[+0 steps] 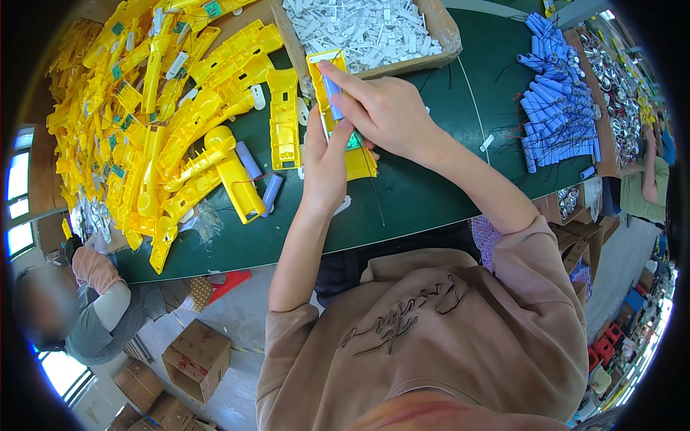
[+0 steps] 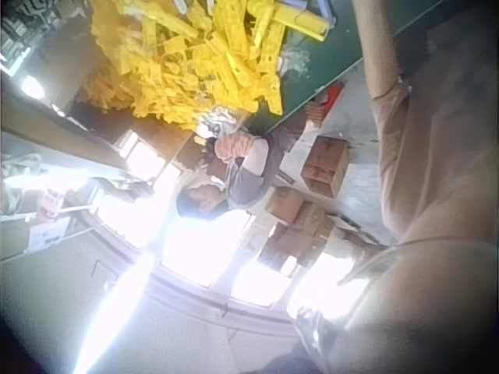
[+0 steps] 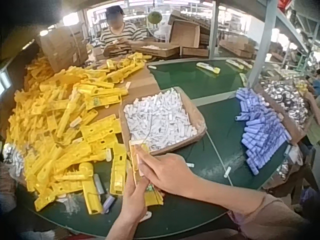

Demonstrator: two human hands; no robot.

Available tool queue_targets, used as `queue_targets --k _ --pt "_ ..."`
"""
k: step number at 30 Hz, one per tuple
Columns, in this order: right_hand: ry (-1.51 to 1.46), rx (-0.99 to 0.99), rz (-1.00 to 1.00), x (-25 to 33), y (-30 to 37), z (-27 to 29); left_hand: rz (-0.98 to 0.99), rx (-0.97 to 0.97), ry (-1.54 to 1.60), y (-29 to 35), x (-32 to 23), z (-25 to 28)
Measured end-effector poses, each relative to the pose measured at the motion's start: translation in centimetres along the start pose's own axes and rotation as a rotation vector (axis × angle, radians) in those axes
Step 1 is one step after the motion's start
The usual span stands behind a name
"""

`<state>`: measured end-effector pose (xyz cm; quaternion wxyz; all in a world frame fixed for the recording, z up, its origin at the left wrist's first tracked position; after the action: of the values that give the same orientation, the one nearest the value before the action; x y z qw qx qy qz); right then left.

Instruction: Manually assemble internal components of yellow flashlights on a production line.

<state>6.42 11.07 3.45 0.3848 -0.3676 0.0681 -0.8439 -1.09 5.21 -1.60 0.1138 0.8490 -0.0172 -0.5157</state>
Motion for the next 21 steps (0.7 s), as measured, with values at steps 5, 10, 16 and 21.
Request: queue_targets --k 5,10,16,21 --pt "-0.632 -0.203 -0.215 -1.7 1.6 3.4 -0.055 0.175 0.014 0.7 -0.1 -1.5" --pt "-1.123 0.077 -0.473 -3.3 0.2 4.0 -0.039 0.180 -0.180 0.4 -0.5 -3.9" --pt "-0.759 -0.084 -0.525 -16.4 -7.2 17.9 -0.229 0.106 -0.866 -2.9 -9.7 0.5" --pt "-0.374 -0.176 -0.625 -41.5 -12.2 26.2 -0.375 -0.324 -1.744 -9.3 -19.1 11.4"
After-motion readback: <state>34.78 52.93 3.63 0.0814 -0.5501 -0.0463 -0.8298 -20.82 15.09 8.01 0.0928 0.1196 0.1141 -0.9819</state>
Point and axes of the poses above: each hand's wrist, its own y-axis away from the middle knuckle, its own z-axis out of the back of the hand, x = y × z, the point moved 7 cm from there along -y, towards the middle knuckle
